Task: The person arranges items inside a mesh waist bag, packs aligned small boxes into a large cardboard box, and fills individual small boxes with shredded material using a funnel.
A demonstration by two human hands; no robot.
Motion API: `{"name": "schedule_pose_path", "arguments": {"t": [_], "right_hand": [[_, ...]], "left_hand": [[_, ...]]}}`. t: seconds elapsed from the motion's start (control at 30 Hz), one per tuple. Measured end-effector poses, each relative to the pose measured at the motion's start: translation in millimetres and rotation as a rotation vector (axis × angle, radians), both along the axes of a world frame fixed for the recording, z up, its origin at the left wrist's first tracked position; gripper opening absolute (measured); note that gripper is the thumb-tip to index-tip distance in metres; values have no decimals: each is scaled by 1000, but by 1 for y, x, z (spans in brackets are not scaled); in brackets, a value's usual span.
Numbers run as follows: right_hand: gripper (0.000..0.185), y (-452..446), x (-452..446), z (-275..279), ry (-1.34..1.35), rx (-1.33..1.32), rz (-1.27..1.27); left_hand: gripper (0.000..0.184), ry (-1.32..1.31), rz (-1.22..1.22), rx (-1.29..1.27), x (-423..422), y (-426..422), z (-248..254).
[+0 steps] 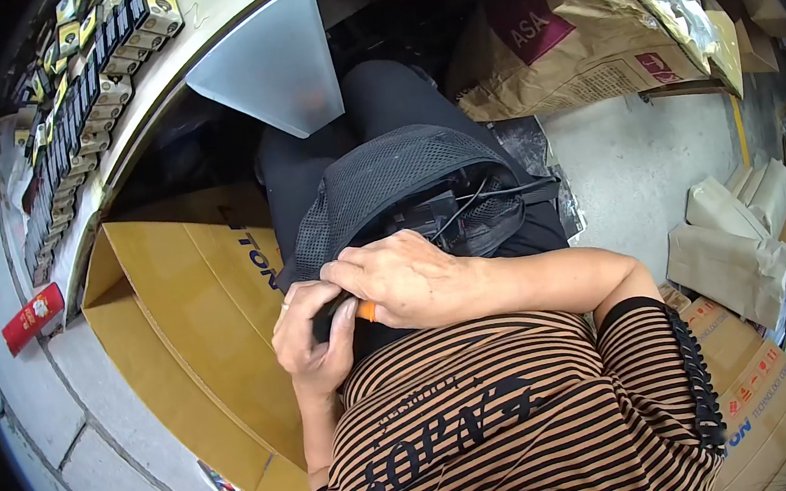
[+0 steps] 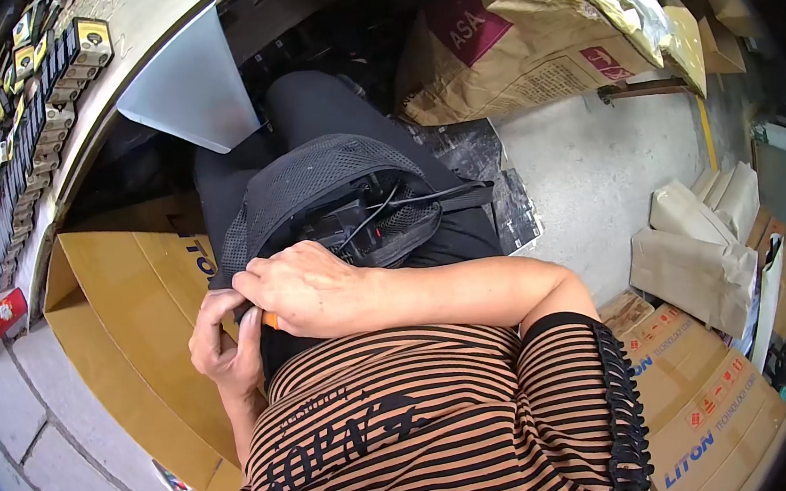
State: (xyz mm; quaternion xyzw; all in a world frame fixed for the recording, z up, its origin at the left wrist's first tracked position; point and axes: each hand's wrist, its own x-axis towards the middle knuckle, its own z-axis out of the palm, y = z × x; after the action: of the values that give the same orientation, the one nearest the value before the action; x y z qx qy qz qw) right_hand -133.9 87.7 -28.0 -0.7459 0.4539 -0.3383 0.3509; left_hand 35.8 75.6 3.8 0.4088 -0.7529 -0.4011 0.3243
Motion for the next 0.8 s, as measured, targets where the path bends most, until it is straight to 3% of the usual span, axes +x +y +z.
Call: {"name": "schedule_pose_path", "arguments": {"t": [0.13, 0.27, 0.6, 0.7, 0.8], "right_hand": [[21, 0, 3, -1, -74, -5, -28], [19, 2, 5, -2, -82, -3, -66], [26, 4, 0, 6, -195, -186, -81], [34, 9, -10, 10, -178, -155, -113], [35, 17, -59, 23, -179, 80, -290]], "left_hand": [[24, 251, 133, 181, 4, 0, 0], [27, -223, 84, -21, 5, -12, 0], [18, -321, 18, -139, 9, -14, -22], [16, -371, 19, -198, 12, -15, -21], [13, -423, 34, -258, 13, -16, -22]]}}
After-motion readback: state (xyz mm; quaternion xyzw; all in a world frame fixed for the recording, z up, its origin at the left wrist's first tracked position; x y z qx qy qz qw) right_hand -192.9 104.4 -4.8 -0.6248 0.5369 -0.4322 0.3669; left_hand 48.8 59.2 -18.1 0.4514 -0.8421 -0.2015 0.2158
